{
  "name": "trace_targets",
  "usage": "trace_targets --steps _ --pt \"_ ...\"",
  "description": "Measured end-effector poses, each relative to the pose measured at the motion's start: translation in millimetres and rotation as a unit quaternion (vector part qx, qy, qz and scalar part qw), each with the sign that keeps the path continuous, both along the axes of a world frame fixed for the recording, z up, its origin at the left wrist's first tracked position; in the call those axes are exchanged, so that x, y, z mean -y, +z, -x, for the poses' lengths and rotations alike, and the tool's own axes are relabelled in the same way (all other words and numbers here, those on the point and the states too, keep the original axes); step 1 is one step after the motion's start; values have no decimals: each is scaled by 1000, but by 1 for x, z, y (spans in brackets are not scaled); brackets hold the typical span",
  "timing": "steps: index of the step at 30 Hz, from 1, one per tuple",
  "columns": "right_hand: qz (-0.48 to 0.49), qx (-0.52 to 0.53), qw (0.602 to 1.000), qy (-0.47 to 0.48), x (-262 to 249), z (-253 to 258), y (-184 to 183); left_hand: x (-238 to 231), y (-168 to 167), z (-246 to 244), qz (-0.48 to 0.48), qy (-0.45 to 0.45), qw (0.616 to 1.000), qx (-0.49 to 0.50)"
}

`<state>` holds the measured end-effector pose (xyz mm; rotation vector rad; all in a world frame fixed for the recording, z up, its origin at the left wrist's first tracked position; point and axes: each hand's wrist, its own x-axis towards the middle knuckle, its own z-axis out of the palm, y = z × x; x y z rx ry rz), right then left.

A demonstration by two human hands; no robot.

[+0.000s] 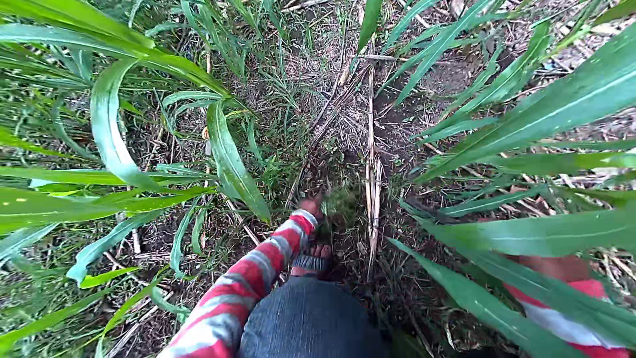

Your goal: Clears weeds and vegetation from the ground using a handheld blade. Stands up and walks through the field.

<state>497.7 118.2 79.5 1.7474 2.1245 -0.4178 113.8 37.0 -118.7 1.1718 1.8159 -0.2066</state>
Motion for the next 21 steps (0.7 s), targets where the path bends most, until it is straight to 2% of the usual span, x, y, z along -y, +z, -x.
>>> trace_targets --steps 1,3,5,7,9,12,15,18,21 --pt "40 13 999 -2 -4 8 8 6 7 -7 4 -40 999 1" --pt "51 9 999 9 -3 20 15 4 26 -12 13 -86 996 -22" --pt "46 4 999 16 -3 23 15 -10 34 -1 -15 -28 996 -81" --pt "81 21 996 5 -5 29 23 -27 26 21 -40 65 985 -153" --pt "105 25 994 -4 -4 29 29 -36 9 43 -25 105 973 -202" --pt "95 -5 995 -6 1 13 25 -47 0 51 21 103 975 -195" --pt "105 -1 994 -26 3 10 26 -57 26 27 30 87 987 -129" --pt "91 7 996 -23 5 17 28 -54 49 -26 16 -40 998 -39" --pt "89 37 995 -15 1 28 30 -38 43 -89 14 -237 970 58"
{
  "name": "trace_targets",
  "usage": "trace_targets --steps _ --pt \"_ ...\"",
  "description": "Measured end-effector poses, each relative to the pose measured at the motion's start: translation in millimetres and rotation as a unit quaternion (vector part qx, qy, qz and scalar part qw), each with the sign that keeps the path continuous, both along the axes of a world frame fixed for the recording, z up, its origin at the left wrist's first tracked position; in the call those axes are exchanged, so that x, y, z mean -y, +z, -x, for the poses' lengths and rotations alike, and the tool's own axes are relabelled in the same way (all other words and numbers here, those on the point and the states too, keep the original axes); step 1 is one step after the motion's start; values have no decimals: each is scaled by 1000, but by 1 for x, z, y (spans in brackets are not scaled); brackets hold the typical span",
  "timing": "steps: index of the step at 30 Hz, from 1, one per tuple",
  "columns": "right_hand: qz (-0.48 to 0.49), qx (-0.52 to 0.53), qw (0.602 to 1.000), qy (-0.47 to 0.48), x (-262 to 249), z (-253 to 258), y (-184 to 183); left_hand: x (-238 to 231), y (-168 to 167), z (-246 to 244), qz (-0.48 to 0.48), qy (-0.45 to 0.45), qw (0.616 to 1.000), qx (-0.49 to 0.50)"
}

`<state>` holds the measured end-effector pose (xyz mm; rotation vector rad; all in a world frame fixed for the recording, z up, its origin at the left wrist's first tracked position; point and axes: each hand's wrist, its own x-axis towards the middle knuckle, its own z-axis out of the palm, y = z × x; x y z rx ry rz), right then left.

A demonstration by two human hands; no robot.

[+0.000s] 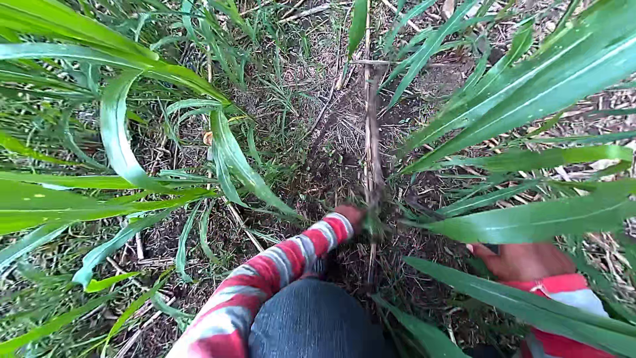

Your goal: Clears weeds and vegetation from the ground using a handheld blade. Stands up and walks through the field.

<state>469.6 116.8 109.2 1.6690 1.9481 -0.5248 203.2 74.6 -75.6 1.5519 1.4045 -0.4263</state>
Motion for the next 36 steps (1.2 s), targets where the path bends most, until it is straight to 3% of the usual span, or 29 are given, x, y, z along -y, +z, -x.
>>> trace_targets --steps 2,3,6,8,12,19,25,30,36 --pt "-2 9 1000 8 -3 2 0 7 -3 -18 21 -93 995 30" --pt "-9 7 1000 11 -4 1 0 7 1 -17 29 -98 994 31" --pt "1 -13 1000 0 -5 -7 -2 -8 9 20 18 42 999 -8" --pt "10 -22 1000 -3 -5 -10 -2 -26 -9 54 -44 141 988 -51" --pt "14 -37 999 -3 -7 -9 -2 -77 -40 110 -122 140 968 -167" --pt "1 7 1000 -15 -6 -3 -1 -118 -64 124 -53 301 906 -292" --pt "-24 -4 1000 -9 -3 -8 -4 -105 -46 160 -49 298 920 -250" --pt "-25 7 999 -19 -3 -5 -3 -103 -48 179 -35 229 943 -240" --pt "-25 -3 999 -25 -4 -6 -6 -92 -57 171 -54 304 928 -208"
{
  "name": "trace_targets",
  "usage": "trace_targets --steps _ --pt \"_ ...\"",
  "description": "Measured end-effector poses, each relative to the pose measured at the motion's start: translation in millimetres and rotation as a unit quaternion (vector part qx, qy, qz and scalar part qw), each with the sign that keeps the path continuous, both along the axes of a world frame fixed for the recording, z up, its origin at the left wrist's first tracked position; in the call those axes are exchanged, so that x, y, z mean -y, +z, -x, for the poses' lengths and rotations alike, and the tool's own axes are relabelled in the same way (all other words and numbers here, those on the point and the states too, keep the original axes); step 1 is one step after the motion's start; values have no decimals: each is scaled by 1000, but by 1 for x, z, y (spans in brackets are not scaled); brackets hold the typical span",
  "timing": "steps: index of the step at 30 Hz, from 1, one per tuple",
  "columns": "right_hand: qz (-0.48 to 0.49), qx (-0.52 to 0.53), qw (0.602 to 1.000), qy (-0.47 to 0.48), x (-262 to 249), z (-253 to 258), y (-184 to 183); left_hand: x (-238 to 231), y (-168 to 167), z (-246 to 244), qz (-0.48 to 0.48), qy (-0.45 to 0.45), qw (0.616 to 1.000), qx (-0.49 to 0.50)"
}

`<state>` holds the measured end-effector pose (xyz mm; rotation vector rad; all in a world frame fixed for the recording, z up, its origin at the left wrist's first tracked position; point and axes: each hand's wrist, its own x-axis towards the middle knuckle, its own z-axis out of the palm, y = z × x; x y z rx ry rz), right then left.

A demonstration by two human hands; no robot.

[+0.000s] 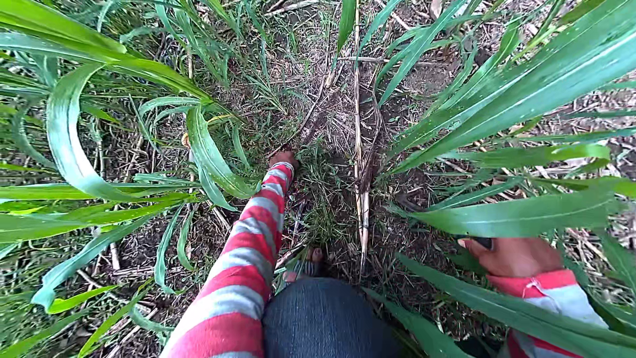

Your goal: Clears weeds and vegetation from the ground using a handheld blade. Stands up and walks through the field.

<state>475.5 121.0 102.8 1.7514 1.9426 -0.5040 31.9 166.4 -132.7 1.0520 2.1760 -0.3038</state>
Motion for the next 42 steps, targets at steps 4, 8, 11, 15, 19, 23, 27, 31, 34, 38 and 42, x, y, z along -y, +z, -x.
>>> trace_targets --steps 4,8,11,15,19,23,27,31,34,38,42 --pt "34 15 999 -8 -3 5 4 8 22 -18 15 -42 999 4" --pt "24 7 1000 20 0 5 4 60 23 -78 32 -147 986 74" --pt "46 32 998 18 -2 11 4 104 29 -125 84 -239 957 144" --pt "25 33 999 32 3 12 -1 107 36 -115 0 -240 965 104" --pt "25 0 998 54 11 15 1 71 16 -47 -130 -122 983 -40" --pt "8 -22 998 56 14 7 2 47 24 -27 65 3 995 -76" --pt "25 -24 999 26 6 -2 3 50 21 -17 65 41 995 -61" --pt "15 -28 999 31 6 -3 1 50 22 -7 61 34 997 -9" --pt "16 -20 999 20 6 2 3 67 33 -28 40 75 995 49" --pt "17 -22 999 30 5 3 4 138 44 -101 119 -69 981 133" --pt "35 -26 998 43 -1 1 3 128 60 -113 148 -177 966 118"
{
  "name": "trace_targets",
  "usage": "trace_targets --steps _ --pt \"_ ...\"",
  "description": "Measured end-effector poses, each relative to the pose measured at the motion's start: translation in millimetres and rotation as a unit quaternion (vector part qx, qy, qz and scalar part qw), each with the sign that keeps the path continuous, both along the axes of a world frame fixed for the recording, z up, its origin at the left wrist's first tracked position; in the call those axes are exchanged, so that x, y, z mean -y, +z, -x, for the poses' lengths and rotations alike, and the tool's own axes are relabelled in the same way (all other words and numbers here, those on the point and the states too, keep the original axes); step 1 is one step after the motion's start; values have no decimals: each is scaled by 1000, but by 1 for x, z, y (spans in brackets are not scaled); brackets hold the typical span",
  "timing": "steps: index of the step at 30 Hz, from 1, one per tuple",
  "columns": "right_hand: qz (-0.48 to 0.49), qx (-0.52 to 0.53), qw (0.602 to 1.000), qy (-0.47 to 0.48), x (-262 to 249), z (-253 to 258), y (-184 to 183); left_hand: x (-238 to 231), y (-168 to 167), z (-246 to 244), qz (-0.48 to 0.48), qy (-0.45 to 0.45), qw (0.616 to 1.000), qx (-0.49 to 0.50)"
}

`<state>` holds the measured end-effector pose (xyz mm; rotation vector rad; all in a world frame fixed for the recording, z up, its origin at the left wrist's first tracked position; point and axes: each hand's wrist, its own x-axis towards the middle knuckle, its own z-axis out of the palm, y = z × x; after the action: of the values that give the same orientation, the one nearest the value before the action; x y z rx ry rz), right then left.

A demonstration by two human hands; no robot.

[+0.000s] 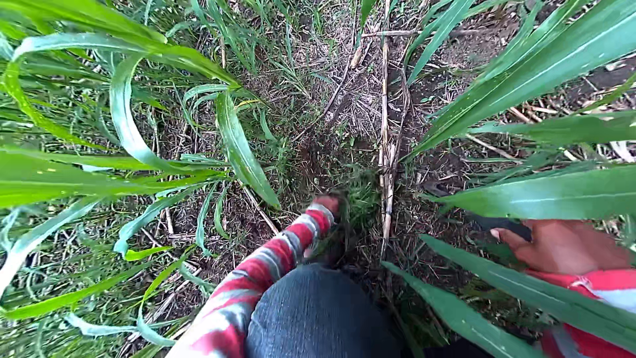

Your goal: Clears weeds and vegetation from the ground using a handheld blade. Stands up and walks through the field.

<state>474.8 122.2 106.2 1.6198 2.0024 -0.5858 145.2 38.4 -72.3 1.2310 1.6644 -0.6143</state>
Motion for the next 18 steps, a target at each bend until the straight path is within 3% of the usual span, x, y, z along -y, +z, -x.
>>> trace_targets --steps 3,5,9,12,18 --pt "-15 -22 1000 8 3 -9 -5 -21 -12 47 -128 75 985 -91" --pt "-78 -76 993 44 10 -27 -21 -30 -25 87 -185 125 962 -160" --pt "-99 -114 988 34 16 -43 -25 -34 -52 127 -113 196 933 -280" --pt "-45 -73 996 0 11 -39 -14 -35 -58 132 -90 245 925 -275" --pt "-29 -31 999 -24 2 -24 -9 -35 -57 151 -81 312 923 -210"
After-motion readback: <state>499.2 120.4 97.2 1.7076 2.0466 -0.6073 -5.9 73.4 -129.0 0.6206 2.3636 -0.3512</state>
